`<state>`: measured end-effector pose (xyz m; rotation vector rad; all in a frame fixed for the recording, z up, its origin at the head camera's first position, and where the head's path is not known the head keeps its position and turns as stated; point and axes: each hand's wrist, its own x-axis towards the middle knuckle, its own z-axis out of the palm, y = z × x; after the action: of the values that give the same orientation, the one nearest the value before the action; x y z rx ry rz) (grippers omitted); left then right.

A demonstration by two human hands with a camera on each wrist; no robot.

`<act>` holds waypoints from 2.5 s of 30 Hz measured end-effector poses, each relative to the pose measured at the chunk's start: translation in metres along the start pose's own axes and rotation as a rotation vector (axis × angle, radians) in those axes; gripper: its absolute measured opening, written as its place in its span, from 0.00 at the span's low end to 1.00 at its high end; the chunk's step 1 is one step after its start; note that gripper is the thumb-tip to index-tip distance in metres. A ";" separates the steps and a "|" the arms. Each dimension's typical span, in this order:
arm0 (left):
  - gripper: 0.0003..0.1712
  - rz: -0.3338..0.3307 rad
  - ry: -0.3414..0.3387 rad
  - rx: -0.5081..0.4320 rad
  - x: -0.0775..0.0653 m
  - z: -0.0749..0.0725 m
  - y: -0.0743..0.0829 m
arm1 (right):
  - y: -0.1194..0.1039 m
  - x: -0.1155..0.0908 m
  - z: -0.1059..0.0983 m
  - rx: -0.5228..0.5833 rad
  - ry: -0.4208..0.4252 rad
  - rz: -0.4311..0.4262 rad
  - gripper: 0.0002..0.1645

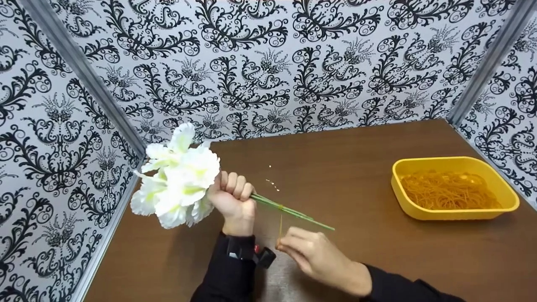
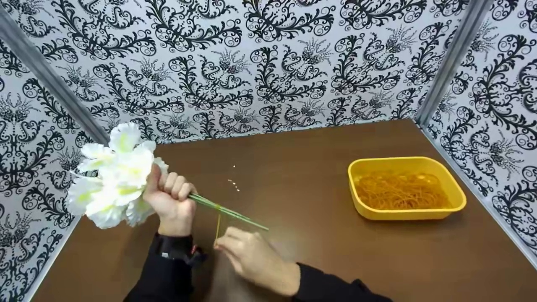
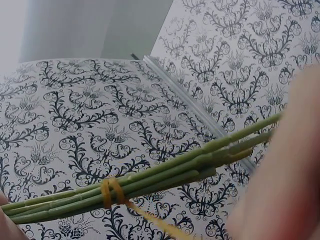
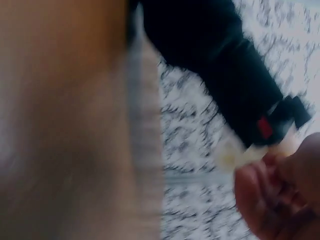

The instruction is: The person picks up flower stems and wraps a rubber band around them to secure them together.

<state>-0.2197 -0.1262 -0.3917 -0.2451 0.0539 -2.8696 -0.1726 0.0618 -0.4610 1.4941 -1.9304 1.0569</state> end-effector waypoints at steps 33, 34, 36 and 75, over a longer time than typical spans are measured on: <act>0.20 -0.485 -0.056 0.192 -0.016 0.006 -0.013 | 0.064 0.026 -0.092 -0.082 0.094 -0.262 0.08; 0.21 -0.485 -0.053 0.168 -0.016 0.006 -0.014 | 0.067 0.025 -0.089 -0.078 0.086 -0.256 0.08; 0.21 -0.484 -0.058 0.108 -0.016 0.006 -0.014 | 0.071 0.021 -0.084 -0.065 0.072 -0.246 0.07; 0.28 -0.089 -0.300 0.281 -0.006 -0.003 -0.012 | -0.018 0.019 -0.065 -0.380 0.040 0.048 0.18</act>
<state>-0.2171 -0.1130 -0.3947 -0.6281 -0.4218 -2.8457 -0.1665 0.1010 -0.4037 1.2113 -2.0096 0.6826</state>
